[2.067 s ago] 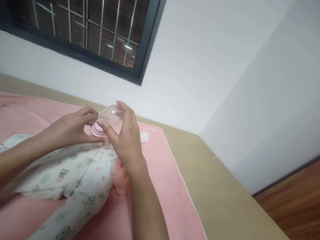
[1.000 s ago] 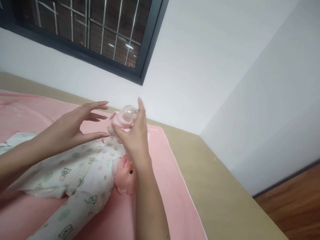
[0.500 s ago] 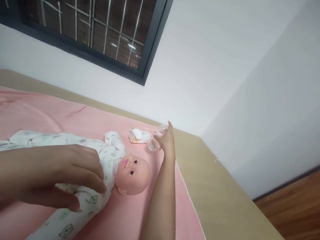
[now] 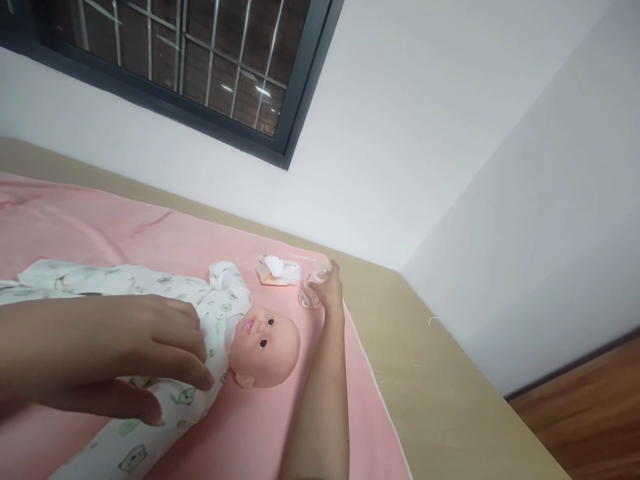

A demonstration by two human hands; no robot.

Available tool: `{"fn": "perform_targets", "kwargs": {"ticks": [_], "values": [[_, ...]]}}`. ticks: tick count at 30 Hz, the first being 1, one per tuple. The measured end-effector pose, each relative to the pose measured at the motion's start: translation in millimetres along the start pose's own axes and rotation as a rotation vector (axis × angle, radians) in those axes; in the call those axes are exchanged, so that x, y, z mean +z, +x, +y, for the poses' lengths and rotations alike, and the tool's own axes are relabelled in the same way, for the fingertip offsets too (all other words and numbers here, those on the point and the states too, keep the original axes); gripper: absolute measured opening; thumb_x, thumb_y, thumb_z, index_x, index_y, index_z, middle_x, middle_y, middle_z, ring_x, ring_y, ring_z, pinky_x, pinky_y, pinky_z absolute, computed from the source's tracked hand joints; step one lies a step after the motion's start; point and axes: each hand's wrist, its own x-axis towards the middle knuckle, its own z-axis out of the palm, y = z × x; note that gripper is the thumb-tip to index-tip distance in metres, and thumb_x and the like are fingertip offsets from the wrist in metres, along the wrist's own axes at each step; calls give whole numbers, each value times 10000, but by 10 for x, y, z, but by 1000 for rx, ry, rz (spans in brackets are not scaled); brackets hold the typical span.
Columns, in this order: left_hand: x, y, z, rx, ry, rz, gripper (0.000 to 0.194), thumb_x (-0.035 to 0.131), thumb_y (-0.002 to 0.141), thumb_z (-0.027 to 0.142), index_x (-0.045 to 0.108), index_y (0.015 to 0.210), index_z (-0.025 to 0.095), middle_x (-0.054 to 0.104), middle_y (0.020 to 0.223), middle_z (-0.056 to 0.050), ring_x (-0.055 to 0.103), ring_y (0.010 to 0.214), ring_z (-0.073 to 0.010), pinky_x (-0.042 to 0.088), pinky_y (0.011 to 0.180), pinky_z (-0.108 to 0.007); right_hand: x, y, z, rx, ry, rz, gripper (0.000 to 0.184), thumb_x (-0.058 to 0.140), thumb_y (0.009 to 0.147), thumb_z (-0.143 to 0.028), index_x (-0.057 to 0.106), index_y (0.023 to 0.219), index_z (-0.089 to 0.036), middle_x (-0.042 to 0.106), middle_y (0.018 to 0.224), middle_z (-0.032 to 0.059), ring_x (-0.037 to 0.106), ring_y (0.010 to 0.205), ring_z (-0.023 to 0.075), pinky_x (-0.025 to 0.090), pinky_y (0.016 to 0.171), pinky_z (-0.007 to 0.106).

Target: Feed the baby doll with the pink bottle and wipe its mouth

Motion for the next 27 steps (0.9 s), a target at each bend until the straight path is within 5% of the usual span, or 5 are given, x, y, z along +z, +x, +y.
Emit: {"fn": "perform_targets", "kwargs": {"ticks": [10,15,20,27], "values": [[87,-3,34,66,164,-33,340,707,794,186,661,1113,294,699,1053,25,641,928,-209,516,794,-256,-167,-70,-157,72,49,-180,1123,760,558,-318,159,1487,-126,494,1373,215,557,1212,288,425,1056,428],[211,39,136,164,252,-32,264,742,787,207,662,1035,245,694,909,11,618,829,-189,470,744,-256,-441,-133,-403,61,-131,-161,1026,697,657,-480,200,1495,-156,379,1477,216,424,1361,308,354,1120,454],[346,149,283,225,390,13,176,755,788,277,671,931,219,661,758,11,573,699,-180,431,667,-312,-849,-424,-822,-139,-200,-114,811,636,740,-550,369,1427,-213,441,1450,170,395,1380,321,328,1130,522],[455,71,600,260,436,25,125,707,837,285,624,816,194,630,708,11,558,642,-166,413,683,-330,-1337,-1553,-1638,-668,-19,-12,487,527,902,-428,436,1371,-332,488,1420,55,439,1357,261,389,1112,547]]}}
